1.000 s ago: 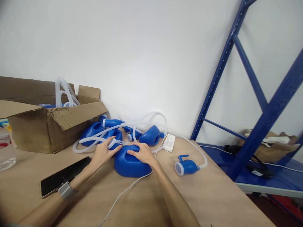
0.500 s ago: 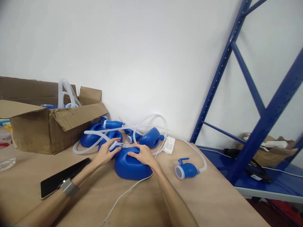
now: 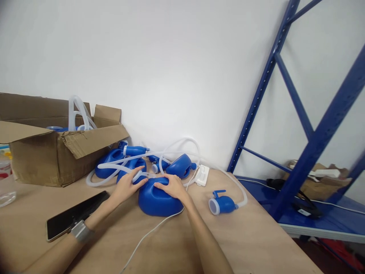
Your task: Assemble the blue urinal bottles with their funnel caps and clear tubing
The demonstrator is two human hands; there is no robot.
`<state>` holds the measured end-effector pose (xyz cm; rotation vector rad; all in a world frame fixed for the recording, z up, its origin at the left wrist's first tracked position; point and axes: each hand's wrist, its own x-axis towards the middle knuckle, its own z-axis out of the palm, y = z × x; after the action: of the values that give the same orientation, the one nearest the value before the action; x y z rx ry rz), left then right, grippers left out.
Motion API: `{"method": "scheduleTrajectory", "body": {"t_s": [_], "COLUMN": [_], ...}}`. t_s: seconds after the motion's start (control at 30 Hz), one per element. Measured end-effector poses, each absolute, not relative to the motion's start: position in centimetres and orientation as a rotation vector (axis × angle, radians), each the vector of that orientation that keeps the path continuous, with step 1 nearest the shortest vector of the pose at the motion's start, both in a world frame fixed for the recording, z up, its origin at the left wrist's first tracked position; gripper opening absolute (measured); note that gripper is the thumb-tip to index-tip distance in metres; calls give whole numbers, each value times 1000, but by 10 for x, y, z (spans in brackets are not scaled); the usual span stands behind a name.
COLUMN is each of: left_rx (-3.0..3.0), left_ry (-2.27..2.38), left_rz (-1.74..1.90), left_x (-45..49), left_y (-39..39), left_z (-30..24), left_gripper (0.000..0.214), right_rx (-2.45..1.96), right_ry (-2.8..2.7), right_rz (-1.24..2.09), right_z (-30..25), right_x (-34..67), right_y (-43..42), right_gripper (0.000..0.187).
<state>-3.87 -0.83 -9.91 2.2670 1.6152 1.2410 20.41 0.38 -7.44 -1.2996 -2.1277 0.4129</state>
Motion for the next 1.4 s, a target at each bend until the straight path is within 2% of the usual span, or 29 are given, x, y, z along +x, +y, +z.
{"method": "scheduleTrajectory", "body": {"t_s": [0.1,0.17,0.3,0.37,0.5,0.7,1.03,1.27,1.4], "left_rx": [2387,2523,2839,2868,2791,2859,2794,2671,2738], "left_ry": [2071,2145,1742,1583,1548,1590,1749,1875,1828], "left_rz": [1047,1068,1215,1125,777,607,597,709,803], "left_x": [-43,-44,-38,-35,-33,-30,-22,-21,-20], "left_y": [-28,-41,-39,-25,-3,-2,4,11,10], "left_z": [-87,-73,-43,-33,-31,-38,-42,-51,-60], "left_gripper": [68,58,44,39,30,33,32,18,32], "right_rx": [-1347,-1382,-1543,-1637,-1772,-1883,-1908,-1953,-1908], "right_ry": [-2139,-2160,-2204,-2224,-2262,-2250,-2235,-2235,-2196], "right_rz": [445,505,592,594,620,528,593,600,448], "right_z": [-69,-63,-49,-45,-39,-33,-36,-32,-38], "right_x": [202,200,195,192,184,172,172,169,168], "right_y": [7,11,18,19,18,19,25,19,14], "right_gripper": [59,68,64,63,67,70,69,70,79]}}
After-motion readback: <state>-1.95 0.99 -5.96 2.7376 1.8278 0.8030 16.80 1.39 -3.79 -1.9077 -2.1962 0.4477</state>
